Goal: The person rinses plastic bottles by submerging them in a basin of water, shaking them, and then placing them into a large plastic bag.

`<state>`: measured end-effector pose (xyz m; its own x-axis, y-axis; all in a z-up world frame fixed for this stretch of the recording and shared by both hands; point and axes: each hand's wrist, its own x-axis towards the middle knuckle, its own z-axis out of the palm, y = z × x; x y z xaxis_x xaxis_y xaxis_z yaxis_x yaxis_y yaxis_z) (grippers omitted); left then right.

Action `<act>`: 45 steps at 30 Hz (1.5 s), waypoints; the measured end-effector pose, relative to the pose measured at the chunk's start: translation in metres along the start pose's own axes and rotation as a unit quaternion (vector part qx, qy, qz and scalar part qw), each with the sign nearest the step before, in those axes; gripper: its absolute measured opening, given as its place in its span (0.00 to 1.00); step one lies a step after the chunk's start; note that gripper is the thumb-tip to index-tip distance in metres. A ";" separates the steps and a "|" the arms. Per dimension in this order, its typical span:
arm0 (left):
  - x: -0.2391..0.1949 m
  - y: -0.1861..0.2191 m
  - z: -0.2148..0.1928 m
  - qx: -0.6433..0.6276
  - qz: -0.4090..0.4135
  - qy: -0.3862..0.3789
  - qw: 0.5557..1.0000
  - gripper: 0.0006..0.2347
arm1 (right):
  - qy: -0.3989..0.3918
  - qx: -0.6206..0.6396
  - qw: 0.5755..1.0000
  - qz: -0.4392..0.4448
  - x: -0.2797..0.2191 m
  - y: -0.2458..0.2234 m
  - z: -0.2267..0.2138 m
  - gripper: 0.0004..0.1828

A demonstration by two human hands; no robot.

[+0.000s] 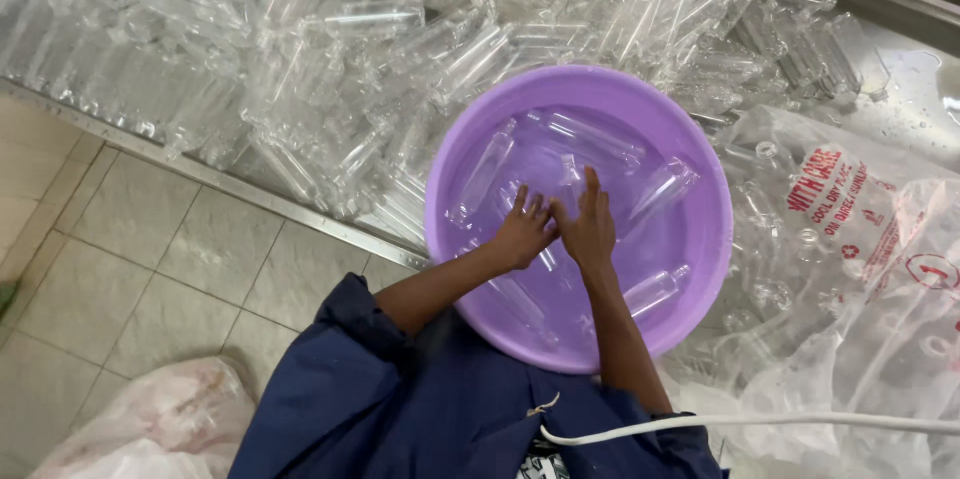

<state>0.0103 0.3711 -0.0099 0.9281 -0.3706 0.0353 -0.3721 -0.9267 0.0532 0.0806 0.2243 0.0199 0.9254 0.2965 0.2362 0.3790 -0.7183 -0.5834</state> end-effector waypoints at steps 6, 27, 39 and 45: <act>0.039 -0.054 0.061 -0.154 -0.038 -0.131 0.979 0.36 | 0.028 -0.030 0.993 0.111 -0.015 0.051 0.015 0.43; 0.024 -0.040 -0.043 -0.440 -0.281 -0.099 0.847 0.43 | 0.046 0.163 0.973 0.158 -0.019 0.039 0.048 0.39; 0.017 -0.021 -0.048 -0.443 -0.296 0.039 0.845 0.37 | 0.038 0.205 0.959 0.191 -0.011 0.039 0.066 0.37; 0.020 -0.024 -0.021 -0.475 -0.365 0.002 0.801 0.37 | 0.027 0.239 0.958 0.154 -0.021 0.020 0.052 0.43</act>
<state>0.0374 0.3877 0.0106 0.9036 0.2501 -0.3478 0.4255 -0.4307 0.7959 0.0682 0.2366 -0.0371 0.9968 0.0745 0.0290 0.0560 -0.3913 -0.9186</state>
